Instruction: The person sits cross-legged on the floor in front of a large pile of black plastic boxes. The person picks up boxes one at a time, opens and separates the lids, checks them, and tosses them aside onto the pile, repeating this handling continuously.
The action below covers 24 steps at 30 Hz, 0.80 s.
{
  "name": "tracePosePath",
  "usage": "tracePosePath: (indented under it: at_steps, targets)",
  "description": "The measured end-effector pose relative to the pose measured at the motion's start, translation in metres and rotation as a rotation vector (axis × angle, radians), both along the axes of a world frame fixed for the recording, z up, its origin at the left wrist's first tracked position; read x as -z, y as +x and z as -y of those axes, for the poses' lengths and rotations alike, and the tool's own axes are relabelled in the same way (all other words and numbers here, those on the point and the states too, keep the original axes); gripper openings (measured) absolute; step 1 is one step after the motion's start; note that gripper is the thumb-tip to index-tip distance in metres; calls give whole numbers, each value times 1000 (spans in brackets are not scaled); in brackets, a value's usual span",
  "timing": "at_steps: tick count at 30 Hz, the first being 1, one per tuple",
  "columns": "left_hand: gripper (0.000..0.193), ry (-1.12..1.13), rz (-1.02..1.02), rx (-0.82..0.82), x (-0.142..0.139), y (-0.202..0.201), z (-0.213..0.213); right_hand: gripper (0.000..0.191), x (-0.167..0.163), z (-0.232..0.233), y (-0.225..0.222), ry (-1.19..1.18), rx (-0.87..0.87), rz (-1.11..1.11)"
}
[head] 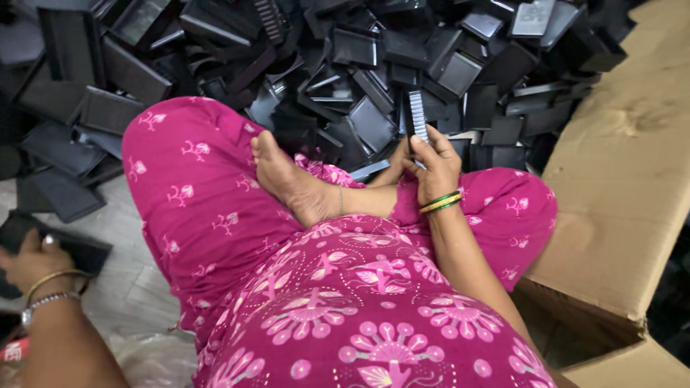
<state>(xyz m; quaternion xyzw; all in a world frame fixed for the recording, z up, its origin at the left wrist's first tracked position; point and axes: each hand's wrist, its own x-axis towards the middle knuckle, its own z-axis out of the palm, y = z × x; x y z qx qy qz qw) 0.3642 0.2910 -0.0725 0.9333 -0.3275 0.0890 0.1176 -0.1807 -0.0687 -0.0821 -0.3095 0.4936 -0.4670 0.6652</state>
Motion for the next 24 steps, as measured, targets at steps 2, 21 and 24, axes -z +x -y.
tracePosePath:
  at_steps: [2,21,24]
  targets:
    - [35,-46,-2,-88,7,-9,-3,42,2,-1,-2,6,9,14]
    - [26,-100,-266,-228,-17,3,54,103,15,52,70,-761,-148,-825]
    - [27,-523,-391,54,-41,-25,133,110,25,44,80,-966,-235,-954]
